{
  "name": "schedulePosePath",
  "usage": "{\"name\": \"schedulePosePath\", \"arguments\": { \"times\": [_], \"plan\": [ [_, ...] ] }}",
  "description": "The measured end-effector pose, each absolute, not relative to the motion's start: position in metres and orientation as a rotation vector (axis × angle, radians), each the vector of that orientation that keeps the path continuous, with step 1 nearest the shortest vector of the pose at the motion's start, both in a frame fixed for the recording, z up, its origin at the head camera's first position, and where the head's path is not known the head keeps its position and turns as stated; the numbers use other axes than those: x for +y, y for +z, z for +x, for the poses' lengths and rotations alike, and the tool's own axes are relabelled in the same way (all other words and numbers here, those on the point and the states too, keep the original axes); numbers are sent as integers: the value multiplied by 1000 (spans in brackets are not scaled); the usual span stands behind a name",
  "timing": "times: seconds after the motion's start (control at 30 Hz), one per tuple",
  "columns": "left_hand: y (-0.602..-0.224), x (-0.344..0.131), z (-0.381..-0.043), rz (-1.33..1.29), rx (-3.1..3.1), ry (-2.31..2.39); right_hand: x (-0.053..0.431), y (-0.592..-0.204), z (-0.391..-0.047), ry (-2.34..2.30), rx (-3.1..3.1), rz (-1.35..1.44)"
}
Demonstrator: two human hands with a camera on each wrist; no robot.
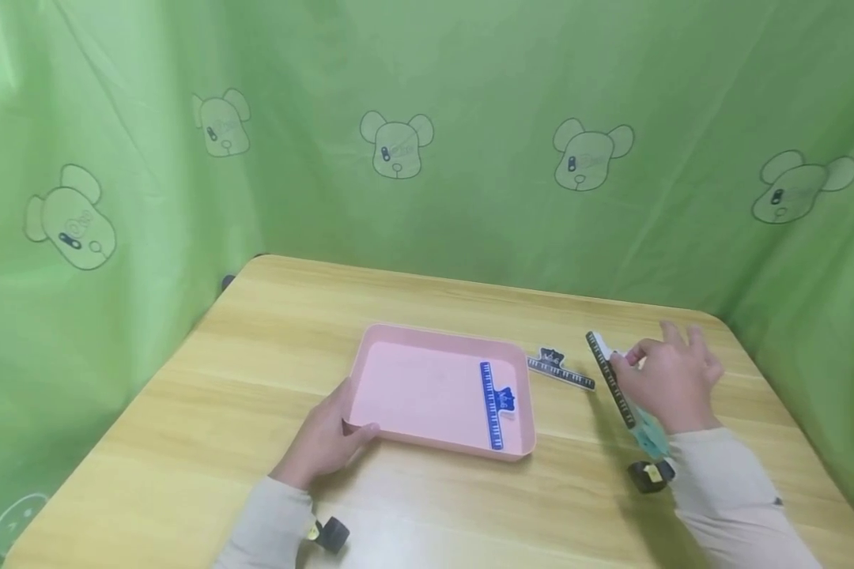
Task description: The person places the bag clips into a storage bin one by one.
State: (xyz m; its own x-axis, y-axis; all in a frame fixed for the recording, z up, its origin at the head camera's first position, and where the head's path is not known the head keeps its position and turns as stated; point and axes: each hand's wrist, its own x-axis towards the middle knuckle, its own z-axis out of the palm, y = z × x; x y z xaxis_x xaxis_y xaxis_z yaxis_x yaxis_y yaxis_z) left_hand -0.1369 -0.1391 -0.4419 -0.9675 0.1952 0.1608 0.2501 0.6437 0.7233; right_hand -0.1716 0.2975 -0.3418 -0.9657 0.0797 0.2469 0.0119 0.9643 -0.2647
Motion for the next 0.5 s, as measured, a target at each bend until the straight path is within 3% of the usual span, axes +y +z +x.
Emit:
{"name": "schedulePosePath", "arguments": {
  "times": [0.5],
  "plan": [
    [-441,-139,-136,-384,-2805,-1247,279,-340,-174,431,-2818,-40]
  ]
}}
